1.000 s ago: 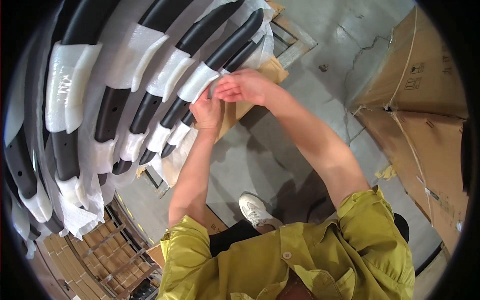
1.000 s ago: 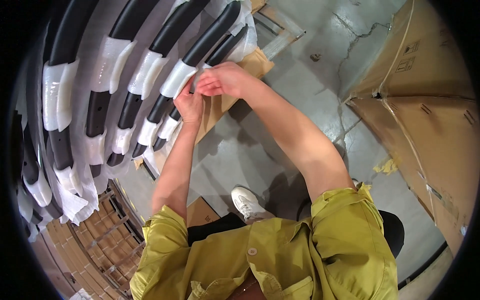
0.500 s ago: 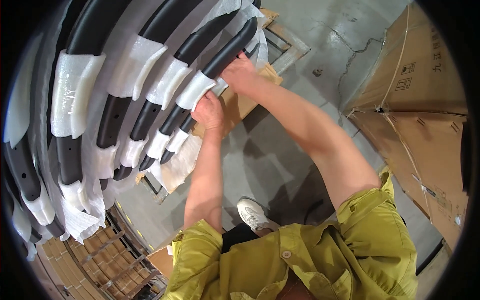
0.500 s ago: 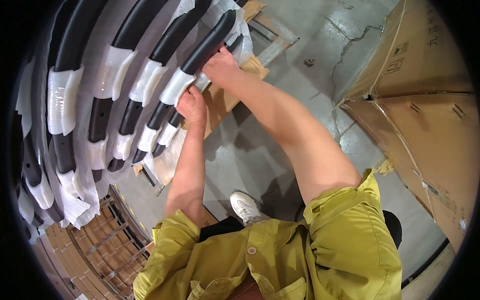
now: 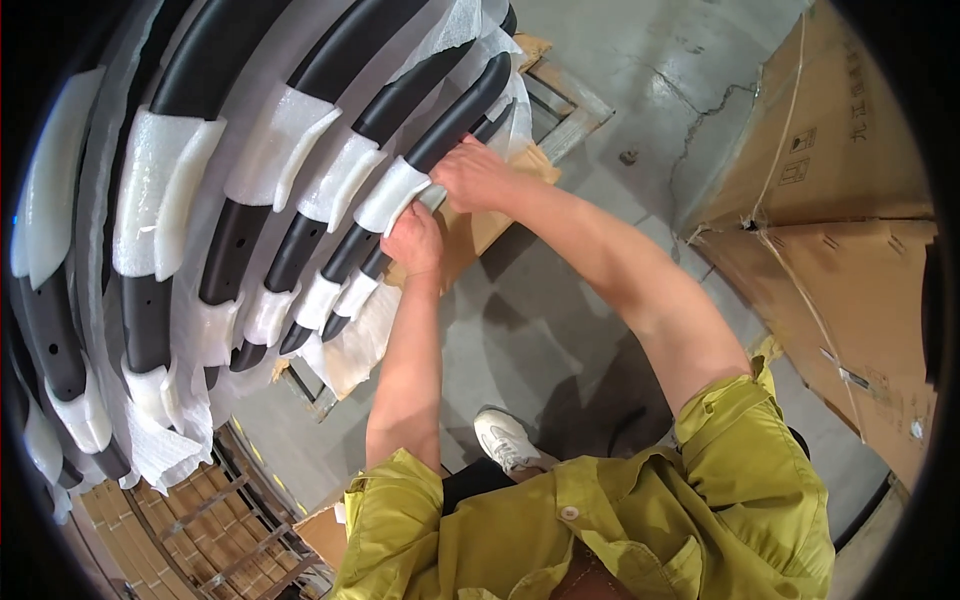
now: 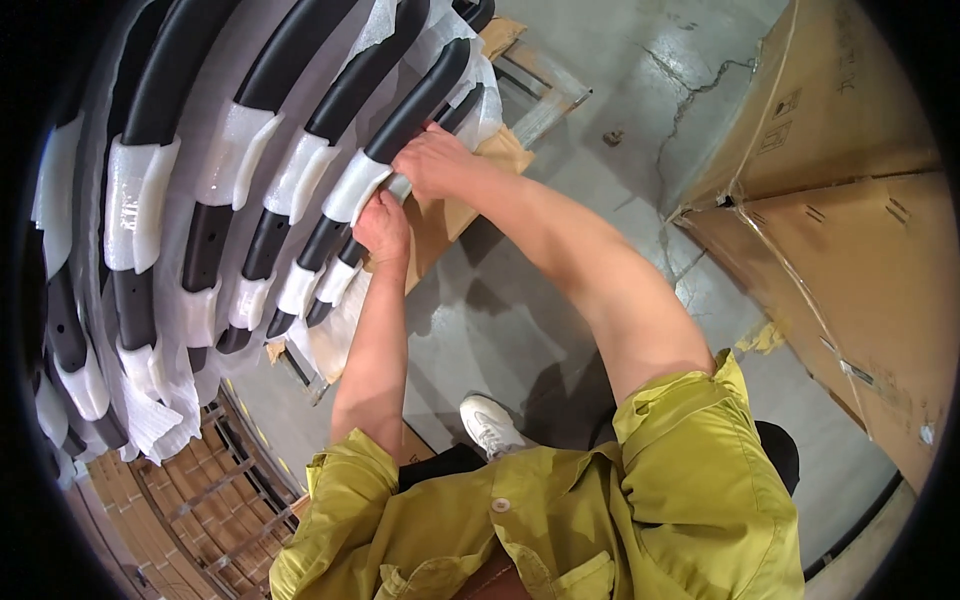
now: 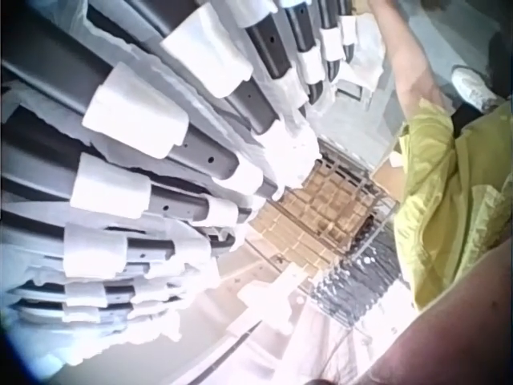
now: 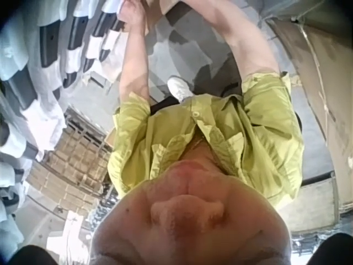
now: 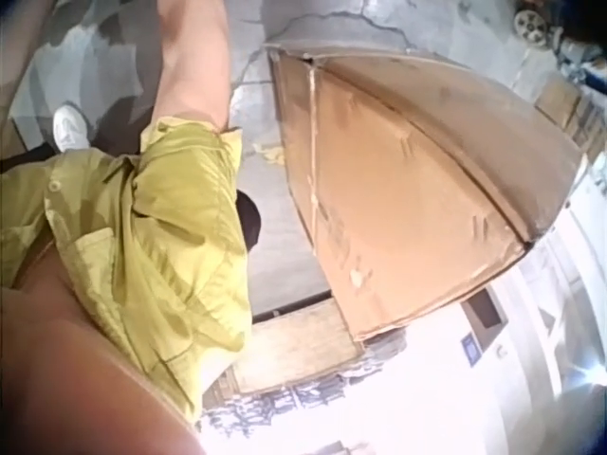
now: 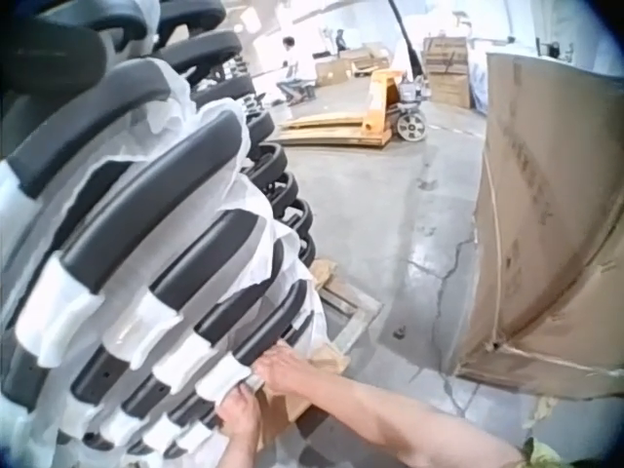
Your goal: Apply protective foam padding to chair backrests and secure them with pieces of tape.
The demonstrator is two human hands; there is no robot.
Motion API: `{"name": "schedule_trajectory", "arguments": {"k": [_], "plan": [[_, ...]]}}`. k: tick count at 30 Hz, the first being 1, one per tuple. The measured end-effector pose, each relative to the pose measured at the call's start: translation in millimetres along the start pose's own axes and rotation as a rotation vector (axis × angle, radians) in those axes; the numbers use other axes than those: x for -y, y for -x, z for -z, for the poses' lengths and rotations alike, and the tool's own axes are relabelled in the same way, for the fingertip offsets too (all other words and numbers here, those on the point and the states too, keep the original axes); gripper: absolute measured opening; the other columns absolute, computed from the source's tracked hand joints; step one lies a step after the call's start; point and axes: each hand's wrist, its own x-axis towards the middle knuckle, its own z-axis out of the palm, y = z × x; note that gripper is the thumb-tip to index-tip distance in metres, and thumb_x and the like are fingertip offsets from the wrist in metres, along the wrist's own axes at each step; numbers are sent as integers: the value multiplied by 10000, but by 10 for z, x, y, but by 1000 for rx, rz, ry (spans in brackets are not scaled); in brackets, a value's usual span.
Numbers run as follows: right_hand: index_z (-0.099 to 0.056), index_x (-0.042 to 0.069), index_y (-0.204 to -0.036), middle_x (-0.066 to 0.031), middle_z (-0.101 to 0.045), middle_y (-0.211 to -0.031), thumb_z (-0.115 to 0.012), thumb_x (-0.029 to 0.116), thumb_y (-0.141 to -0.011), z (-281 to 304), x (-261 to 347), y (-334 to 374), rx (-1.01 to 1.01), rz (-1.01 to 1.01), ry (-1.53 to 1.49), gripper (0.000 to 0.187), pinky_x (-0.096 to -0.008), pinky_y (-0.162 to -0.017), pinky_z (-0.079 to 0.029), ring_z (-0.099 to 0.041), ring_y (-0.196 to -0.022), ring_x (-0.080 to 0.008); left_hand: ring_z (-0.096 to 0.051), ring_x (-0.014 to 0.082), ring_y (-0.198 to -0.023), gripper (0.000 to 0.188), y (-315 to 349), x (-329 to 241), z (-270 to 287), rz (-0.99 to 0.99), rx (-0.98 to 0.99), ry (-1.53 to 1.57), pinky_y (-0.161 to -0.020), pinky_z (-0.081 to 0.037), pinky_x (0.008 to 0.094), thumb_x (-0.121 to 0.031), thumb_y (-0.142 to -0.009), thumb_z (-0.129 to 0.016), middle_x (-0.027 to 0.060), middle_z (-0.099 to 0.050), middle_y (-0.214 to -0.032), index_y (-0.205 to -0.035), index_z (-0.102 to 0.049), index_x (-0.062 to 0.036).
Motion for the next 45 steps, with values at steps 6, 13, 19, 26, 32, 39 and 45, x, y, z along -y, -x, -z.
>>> {"name": "schedule_trajectory", "arguments": {"k": [6,13,19,26,32,39,45], "plan": [[-417,130,-1194,-97,-348,-1272,-525,180,-700,-53,29,-234,-160,-97,27,508,-400,-1002,-155,-276,-1206,-229,-572,309,-723,262,-10,-4,-42,-23,48,-58,-663,-441,432,-273,-780,-409,120,-599,-812,-901,-604,-147],[-469,74,-1111,-121,-421,-1189,-513,153,-681,-333,-218,79,-525,-55,356,440,-390,-968,-230,-340,-1150,-251,-572,321,-705,250,-49,-63,-4,67,242,-202,-600,-453,425,-237,-788,-404,153,-590,-806,-912,-580,-110],[-494,11,-1006,-165,-434,-1136,-530,121,-628,-454,-205,1093,-569,29,242,395,-386,-930,-303,-356,-1125,-320,-482,322,-972,411,52,-4,425,-669,119,87,-821,-392,382,-83,-768,-481,184,-502,-1054,-1158,-393,7],[-485,33,-784,-141,-504,-794,-548,163,-615,-337,379,2118,-224,396,-141,221,-364,-679,-461,-510,-813,-303,-542,349,-817,414,-187,-250,347,-134,601,-104,-726,-420,422,-279,-761,-529,207,-563,-847,-1086,-469,-28],[-524,57,-765,-98,-552,-699,-530,189,-746,985,982,3503,-264,271,-614,134,-374,-612,-457,-547,-695,-285,-397,352,-1056,455,253,-645,419,-156,286,237,-883,-301,414,-277,-781,-487,226,-432,-1115,-1101,-411,37],[-572,81,-889,-87,-589,-738,-595,129,-705,1966,1062,4830,-717,-420,-467,191,-342,-599,-479,-573,-666,-258,-332,292,-1160,512,9,-2799,2054,-152,806,712,-958,-253,326,-280,-838,-431,193,-350,-1244,-1224,-296,28],[-521,-25,-1021,-102,-569,-972,-478,50,-792,2588,360,6569,-1158,-1398,-536,246,-259,-782,-410,-521,-903,-144,-409,262,-1102,427,-660,-3753,2733,-196,895,794,-924,-306,314,-295,-854,-386,162,-454,-1162,-1155,-408,7]]}}
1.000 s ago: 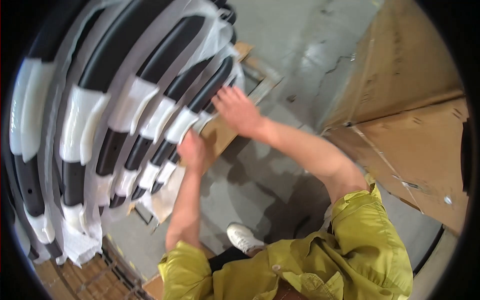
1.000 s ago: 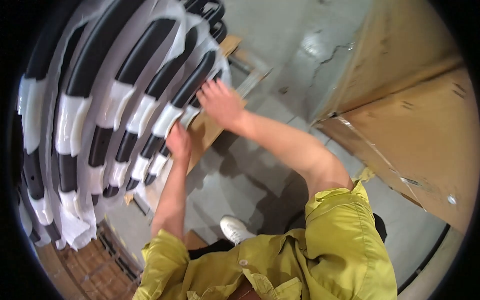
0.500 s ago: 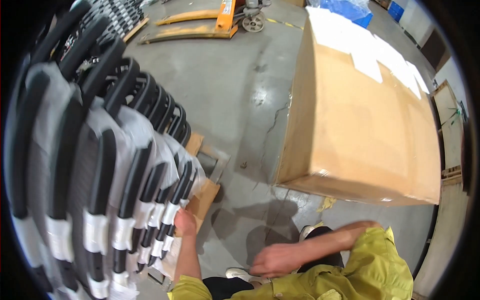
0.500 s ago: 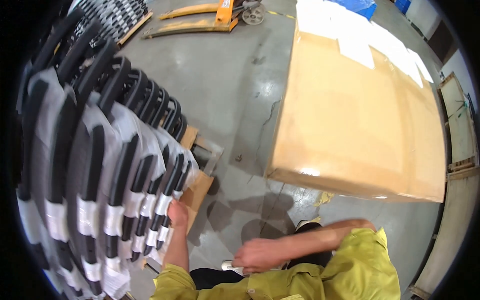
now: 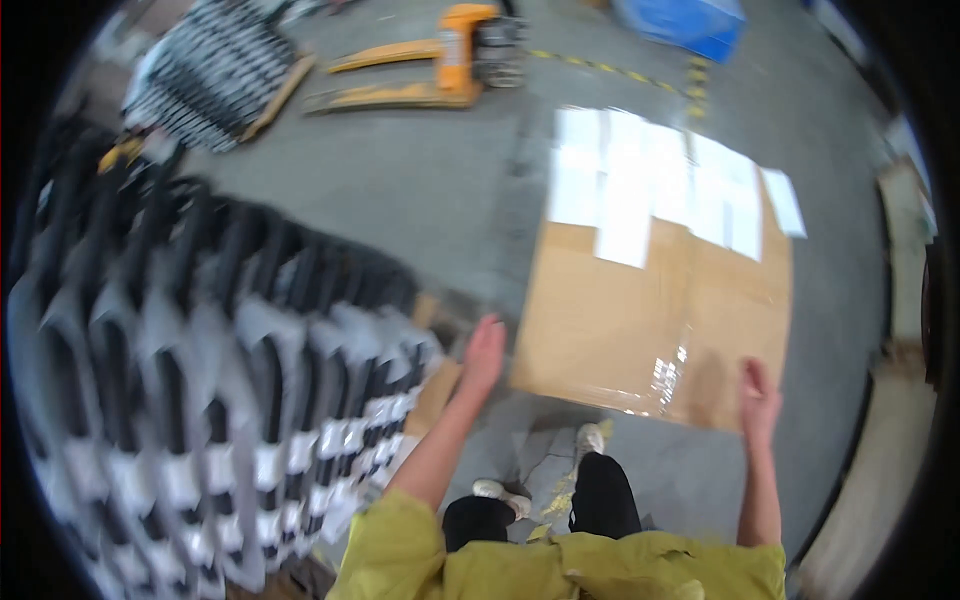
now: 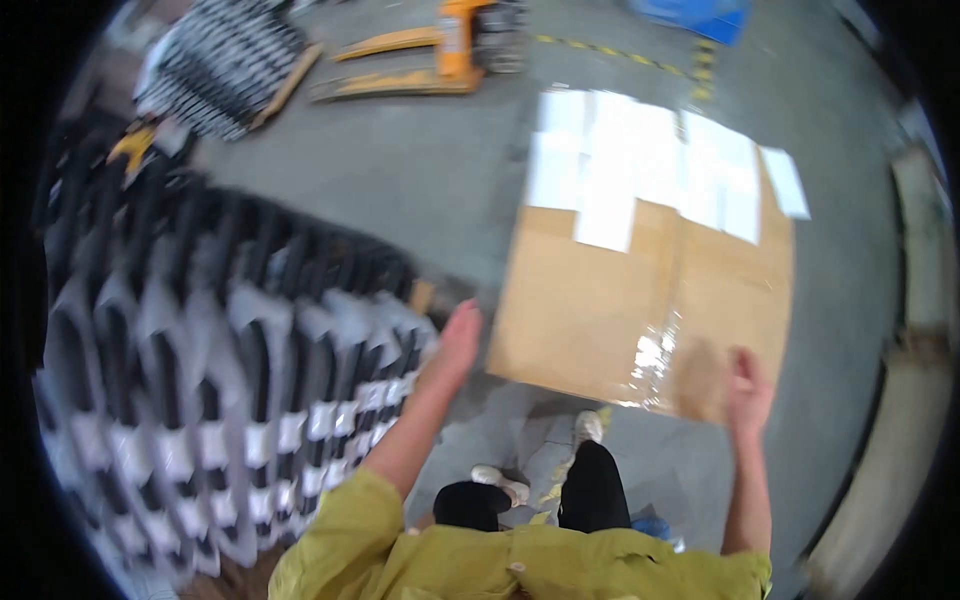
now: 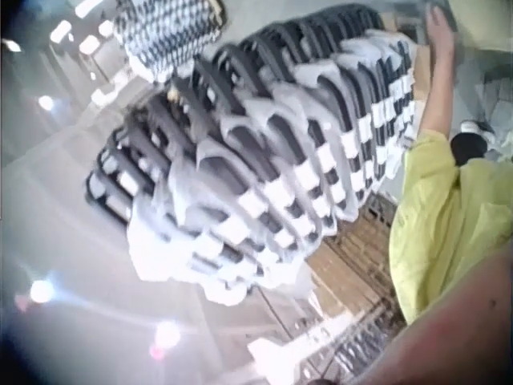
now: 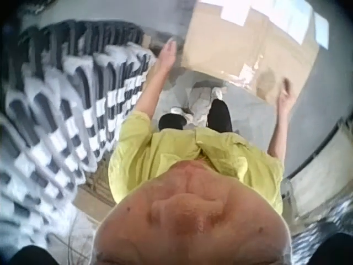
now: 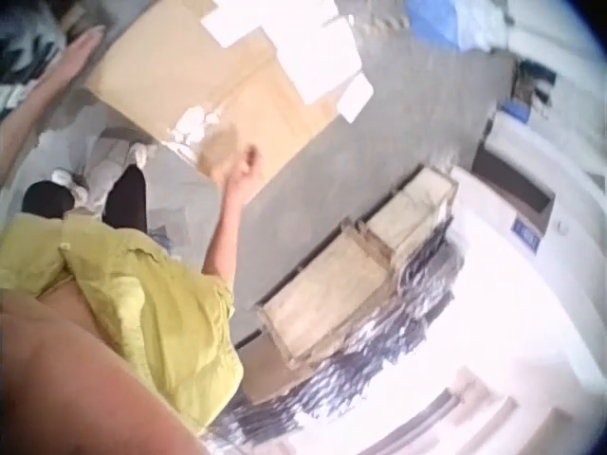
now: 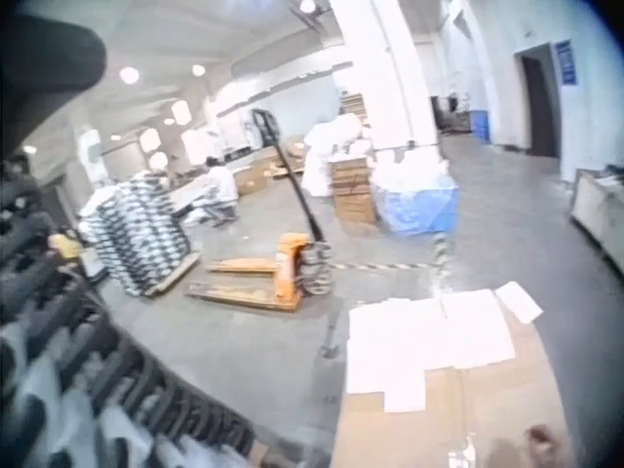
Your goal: Apply protective foam padding to chair backrests and secure them with pieces of tape.
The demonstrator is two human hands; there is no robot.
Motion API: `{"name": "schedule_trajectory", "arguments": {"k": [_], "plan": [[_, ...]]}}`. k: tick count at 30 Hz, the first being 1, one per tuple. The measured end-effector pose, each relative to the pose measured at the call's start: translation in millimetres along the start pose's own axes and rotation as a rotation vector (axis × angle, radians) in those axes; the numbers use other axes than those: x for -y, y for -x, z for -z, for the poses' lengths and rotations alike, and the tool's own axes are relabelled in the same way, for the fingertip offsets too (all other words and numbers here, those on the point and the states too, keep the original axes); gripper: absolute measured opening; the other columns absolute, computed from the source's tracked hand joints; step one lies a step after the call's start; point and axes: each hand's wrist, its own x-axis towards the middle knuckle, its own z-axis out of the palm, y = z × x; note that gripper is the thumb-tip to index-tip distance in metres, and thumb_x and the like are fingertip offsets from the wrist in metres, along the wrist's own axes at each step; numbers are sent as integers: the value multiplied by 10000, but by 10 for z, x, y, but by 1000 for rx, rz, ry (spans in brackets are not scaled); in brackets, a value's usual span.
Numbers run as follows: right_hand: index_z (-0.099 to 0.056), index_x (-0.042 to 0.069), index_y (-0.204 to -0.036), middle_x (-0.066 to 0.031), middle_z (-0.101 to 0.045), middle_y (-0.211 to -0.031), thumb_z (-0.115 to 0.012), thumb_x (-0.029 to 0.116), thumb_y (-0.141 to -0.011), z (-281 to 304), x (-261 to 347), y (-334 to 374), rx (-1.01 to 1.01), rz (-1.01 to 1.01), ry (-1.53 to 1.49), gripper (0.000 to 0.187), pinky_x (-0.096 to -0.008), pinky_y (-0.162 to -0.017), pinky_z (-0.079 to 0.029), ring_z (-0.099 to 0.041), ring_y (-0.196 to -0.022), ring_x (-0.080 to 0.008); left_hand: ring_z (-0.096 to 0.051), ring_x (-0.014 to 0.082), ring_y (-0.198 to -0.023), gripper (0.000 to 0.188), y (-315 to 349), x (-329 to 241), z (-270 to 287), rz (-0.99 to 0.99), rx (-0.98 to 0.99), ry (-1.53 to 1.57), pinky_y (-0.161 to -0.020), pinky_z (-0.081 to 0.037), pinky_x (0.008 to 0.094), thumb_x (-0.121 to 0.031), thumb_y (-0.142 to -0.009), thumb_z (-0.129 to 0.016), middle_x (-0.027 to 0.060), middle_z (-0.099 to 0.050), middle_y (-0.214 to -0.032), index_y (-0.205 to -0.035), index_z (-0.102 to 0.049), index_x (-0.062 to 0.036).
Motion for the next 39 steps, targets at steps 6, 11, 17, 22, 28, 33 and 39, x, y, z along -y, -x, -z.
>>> {"name": "schedule_trajectory", "arguments": {"k": [6,11,17,22,28,33,39], "plan": [[-371,-60,-1158,-177,-470,-1118,-578,343,-750,699,-1634,-976,-68,-366,197,610,-311,-864,-353,-445,-1058,-246,-412,278,-1104,520,-192,-513,-486,192,60,-49,-909,-328,321,-350,-799,-455,176,-448,-1168,-1191,-377,-16],[-398,-24,-1146,-130,-490,-1094,-599,342,-743,513,-1210,-1056,265,-553,-330,580,-295,-830,-376,-476,-987,-207,-449,268,-1066,551,-319,-706,-528,246,194,110,-891,-344,320,-365,-785,-476,160,-481,-1132,-1205,-360,-27],[-424,-13,-1109,-107,-518,-1049,-631,220,-734,348,-1136,-1094,227,-464,-586,488,-293,-804,-398,-506,-924,-183,-514,235,-977,553,-652,-941,-473,188,104,313,-834,-387,296,-280,-729,-589,121,-546,-1044,-1193,-383,-62],[-446,-9,-1071,-103,-533,-1015,-639,216,-721,156,-428,-1447,175,-438,-450,459,-290,-791,-405,-513,-905,-181,-505,126,-936,469,-953,-736,-380,213,-37,147,-806,-394,247,-161,-737,-598,60,-542,-1038,-1161,-424,-64],[-445,-24,-1081,-107,-549,-983,-658,185,-694,-243,111,-2186,275,-279,-408,488,-284,-764,-424,-531,-865,-173,-536,188,-923,513,-1197,-596,-150,224,-217,225,-801,-397,281,-268,-705,-623,88,-565,-1015,-1149,-441,-84],[-435,-25,-1102,-105,-553,-978,-684,186,-662,-678,530,-2885,444,-150,-375,547,-287,-771,-428,-533,-864,-169,-510,141,-897,437,-1295,-438,13,244,-370,335,-782,-396,244,-136,-736,-601,73,-544,-1019,-1122,-443,-6],[-414,-22,-1130,-118,-542,-999,-694,195,-646,-1023,998,-3469,549,-72,-207,599,-294,-783,-424,-519,-903,-180,-514,145,-898,442,-1361,-627,71,322,-506,440,-778,-398,251,-165,-738,-600,76,-552,-1000,-1123,-444,-13]]}}
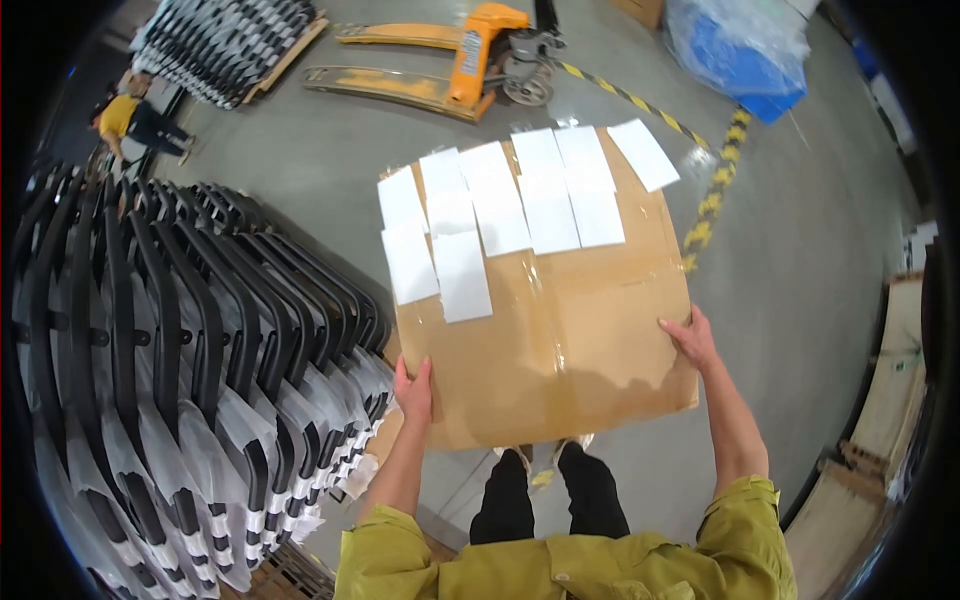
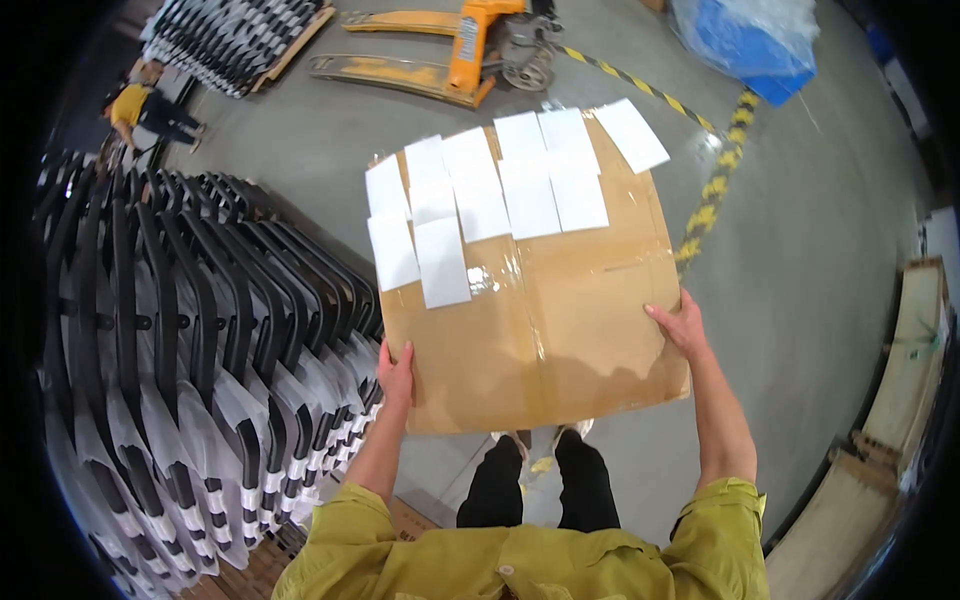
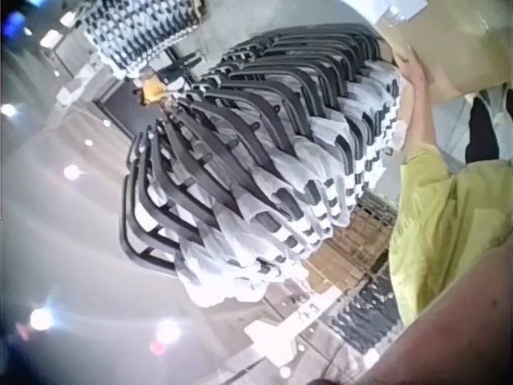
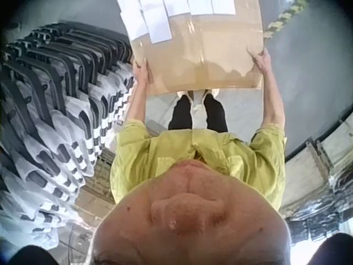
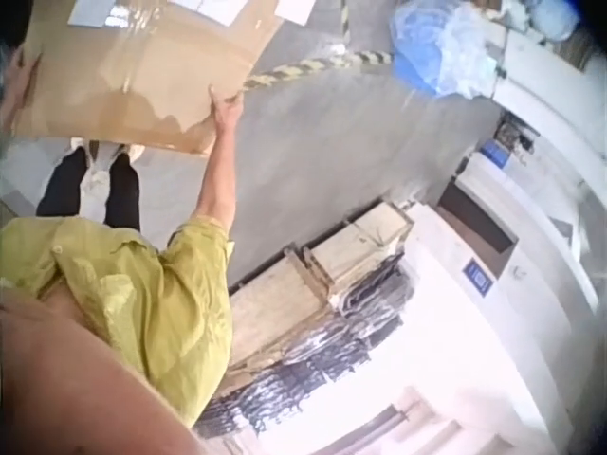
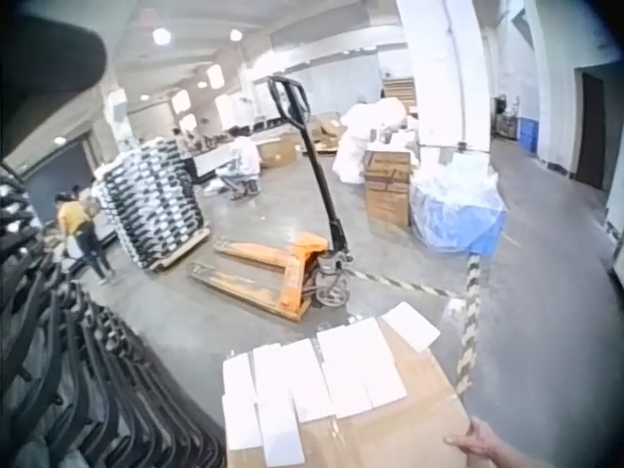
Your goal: Apply protective foam padding to chair backrests and secure them with pieces of tape.
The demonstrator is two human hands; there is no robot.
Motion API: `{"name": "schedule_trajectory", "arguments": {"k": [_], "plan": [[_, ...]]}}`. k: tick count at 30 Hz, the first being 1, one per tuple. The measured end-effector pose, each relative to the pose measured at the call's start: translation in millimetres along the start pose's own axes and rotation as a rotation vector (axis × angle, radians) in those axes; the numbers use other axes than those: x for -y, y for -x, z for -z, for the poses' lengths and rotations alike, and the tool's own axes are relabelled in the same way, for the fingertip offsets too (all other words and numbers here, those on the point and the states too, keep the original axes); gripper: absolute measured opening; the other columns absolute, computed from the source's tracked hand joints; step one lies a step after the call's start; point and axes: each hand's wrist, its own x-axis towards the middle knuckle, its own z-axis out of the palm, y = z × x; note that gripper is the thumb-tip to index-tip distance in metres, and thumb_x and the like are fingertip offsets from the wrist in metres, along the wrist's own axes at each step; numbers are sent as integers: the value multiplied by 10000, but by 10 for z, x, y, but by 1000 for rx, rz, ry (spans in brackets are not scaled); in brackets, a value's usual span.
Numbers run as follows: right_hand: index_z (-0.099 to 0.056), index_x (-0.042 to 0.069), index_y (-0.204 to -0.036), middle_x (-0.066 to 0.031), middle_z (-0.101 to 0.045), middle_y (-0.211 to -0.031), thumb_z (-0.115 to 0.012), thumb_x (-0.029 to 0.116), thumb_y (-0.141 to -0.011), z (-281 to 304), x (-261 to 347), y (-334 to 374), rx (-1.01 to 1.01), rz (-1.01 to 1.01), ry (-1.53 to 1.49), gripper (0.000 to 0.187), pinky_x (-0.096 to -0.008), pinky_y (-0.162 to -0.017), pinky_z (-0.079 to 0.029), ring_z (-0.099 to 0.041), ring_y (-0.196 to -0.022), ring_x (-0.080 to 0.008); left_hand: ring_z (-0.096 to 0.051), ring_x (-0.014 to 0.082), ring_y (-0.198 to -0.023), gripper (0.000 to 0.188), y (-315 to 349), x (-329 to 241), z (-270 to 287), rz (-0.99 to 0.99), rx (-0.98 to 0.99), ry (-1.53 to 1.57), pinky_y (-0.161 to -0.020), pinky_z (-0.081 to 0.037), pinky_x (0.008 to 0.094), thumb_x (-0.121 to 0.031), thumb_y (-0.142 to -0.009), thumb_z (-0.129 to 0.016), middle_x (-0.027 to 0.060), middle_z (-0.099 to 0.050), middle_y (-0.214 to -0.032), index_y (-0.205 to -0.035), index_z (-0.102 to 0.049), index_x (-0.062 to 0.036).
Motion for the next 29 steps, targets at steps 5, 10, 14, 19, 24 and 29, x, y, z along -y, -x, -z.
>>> {"name": "schedule_trajectory", "arguments": {"k": [5,10,14,19,24,29], "plan": [[-411,-22,-1113,-120,-530,-1017,-685,173,-651,-19,-33,-245,67,28,-26,571,-308,-807,-409,-511,-914,-190,-526,226,-935,515,35,-9,32,39,-154,-366,-788,-404,300,-280,-718,-603,115,-549,-1029,-1149,-432,-55],[-397,-18,-1091,-118,-527,-1008,-666,142,-661,64,-147,-347,165,105,-131,532,-316,-804,-406,-510,-910,-196,-497,295,-988,655,20,-61,-86,147,-119,-568,-821,-396,355,-399,-692,-591,153,-508,-1091,-1220,-338,-104],[-394,-32,-1087,-125,-521,-1020,-682,166,-645,221,-266,-469,227,46,40,563,-327,-813,-406,-510,-934,-204,-470,299,-1022,652,98,44,-61,53,-201,-465,-846,-381,357,-380,-683,-616,159,-484,-1117,-1202,-355,-82],[-502,-26,-882,-88,-557,-840,-638,165,-689,821,432,-827,110,418,310,304,-283,-720,-424,-519,-772,-138,-478,256,-956,557,642,-108,104,-177,-709,-599,-831,-374,336,-293,-702,-635,143,-492,-1048,-1138,-413,-27],[-443,5,-527,-47,-467,-519,-422,-42,-691,2024,3214,-433,341,1363,-251,171,-260,-589,-401,-428,-471,-133,-514,181,-816,378,1386,-1071,-816,-96,-669,-337,-677,-436,272,-128,-745,-577,111,-507,-967,-1084,-456,-15],[-448,17,-689,-56,-491,-707,-401,38,-785,3626,3822,127,-295,1899,-241,109,-305,-753,-352,-429,-712,-148,-516,136,-757,332,894,-1974,-2702,-88,-121,-116,-654,-437,240,-107,-751,-568,63,-521,-863,-1058,-478,-19]]}}
